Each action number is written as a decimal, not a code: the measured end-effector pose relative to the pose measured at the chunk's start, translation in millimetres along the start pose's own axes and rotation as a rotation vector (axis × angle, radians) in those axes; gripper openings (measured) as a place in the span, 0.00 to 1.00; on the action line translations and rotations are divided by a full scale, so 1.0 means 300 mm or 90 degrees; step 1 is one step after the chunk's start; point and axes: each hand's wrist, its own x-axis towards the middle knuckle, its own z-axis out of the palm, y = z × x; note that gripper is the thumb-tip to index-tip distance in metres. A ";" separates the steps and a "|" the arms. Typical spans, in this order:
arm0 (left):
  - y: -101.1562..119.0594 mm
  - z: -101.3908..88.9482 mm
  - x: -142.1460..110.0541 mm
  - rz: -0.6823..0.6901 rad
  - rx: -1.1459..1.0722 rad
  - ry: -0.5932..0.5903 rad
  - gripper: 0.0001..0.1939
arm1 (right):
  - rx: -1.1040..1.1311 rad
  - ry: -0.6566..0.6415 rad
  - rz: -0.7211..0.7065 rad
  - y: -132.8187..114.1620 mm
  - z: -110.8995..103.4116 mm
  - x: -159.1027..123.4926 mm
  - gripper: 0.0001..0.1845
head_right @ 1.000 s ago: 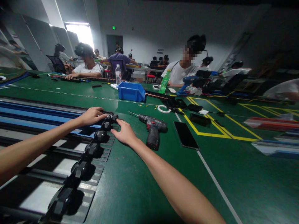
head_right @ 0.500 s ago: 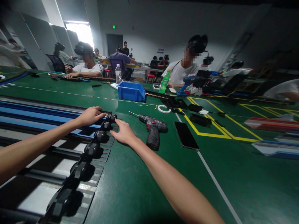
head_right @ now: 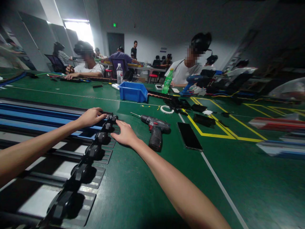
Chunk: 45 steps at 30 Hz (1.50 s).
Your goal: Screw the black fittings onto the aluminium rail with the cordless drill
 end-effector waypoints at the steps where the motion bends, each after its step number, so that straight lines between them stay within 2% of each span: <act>1: -0.001 0.001 0.000 0.001 0.000 0.001 0.32 | 0.001 -0.002 0.000 0.000 0.000 0.000 0.40; 37: -0.038 0.024 0.004 0.022 -0.028 0.029 0.29 | -0.036 -0.020 -0.016 0.009 0.021 -0.005 0.43; 45: -0.013 0.009 -0.006 0.047 -0.053 0.074 0.24 | -0.025 -0.009 -0.015 0.003 0.021 -0.006 0.42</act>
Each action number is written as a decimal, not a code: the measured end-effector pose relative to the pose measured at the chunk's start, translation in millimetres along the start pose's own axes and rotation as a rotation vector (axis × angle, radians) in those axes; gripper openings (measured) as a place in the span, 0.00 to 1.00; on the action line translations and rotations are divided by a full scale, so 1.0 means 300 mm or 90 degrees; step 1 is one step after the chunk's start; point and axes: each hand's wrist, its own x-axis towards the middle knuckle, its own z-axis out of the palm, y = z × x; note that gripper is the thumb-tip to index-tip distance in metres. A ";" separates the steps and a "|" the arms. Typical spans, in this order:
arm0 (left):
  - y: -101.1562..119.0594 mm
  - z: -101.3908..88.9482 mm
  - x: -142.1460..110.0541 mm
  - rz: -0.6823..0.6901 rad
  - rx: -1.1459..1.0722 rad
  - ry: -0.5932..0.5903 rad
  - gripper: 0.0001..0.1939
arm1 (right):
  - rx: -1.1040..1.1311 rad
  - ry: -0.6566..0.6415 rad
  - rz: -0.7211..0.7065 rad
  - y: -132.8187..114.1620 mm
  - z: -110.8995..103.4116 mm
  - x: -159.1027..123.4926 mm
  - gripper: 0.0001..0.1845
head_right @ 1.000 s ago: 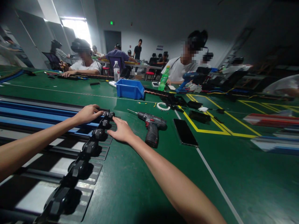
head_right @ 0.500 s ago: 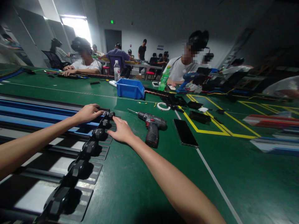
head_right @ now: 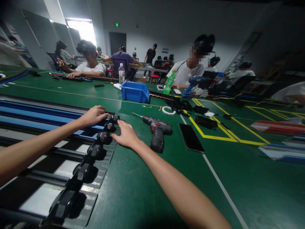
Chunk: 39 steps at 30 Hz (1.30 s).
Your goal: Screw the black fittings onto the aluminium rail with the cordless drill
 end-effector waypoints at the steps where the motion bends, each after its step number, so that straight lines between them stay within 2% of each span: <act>1: 0.005 -0.004 -0.001 0.006 -0.003 0.010 0.23 | 0.004 0.006 -0.002 -0.002 0.001 -0.001 0.42; 6: 0.018 -0.022 0.003 0.029 -0.014 0.060 0.18 | 0.037 0.084 -0.002 -0.013 -0.004 -0.004 0.38; 12: 0.038 -0.042 -0.004 0.059 -0.044 0.075 0.12 | 0.101 0.220 0.007 -0.002 -0.022 0.010 0.26; 15: 0.051 -0.049 -0.012 0.075 -0.070 0.065 0.11 | 0.130 0.226 -0.018 0.005 -0.030 0.009 0.21; 18: 0.057 -0.051 -0.015 0.080 -0.089 0.054 0.11 | 0.145 0.198 -0.040 0.005 -0.034 -0.001 0.13; 23: 0.057 -0.051 -0.014 0.080 -0.106 0.038 0.10 | 0.146 0.157 -0.055 0.001 -0.032 -0.015 0.19; 27: 0.057 -0.051 -0.014 0.076 -0.112 0.030 0.10 | 0.153 0.149 -0.060 -0.002 -0.030 -0.010 0.20; 35: 0.060 -0.051 -0.014 0.072 -0.117 0.026 0.11 | 0.164 0.192 -0.048 -0.050 -0.044 -0.010 0.08; 37: 0.061 -0.052 -0.014 0.073 -0.117 0.024 0.11 | 0.163 0.209 -0.034 -0.054 -0.047 -0.014 0.11; 39: 0.060 -0.052 -0.013 0.076 -0.118 0.022 0.12 | 0.156 0.222 -0.017 -0.049 -0.047 -0.016 0.23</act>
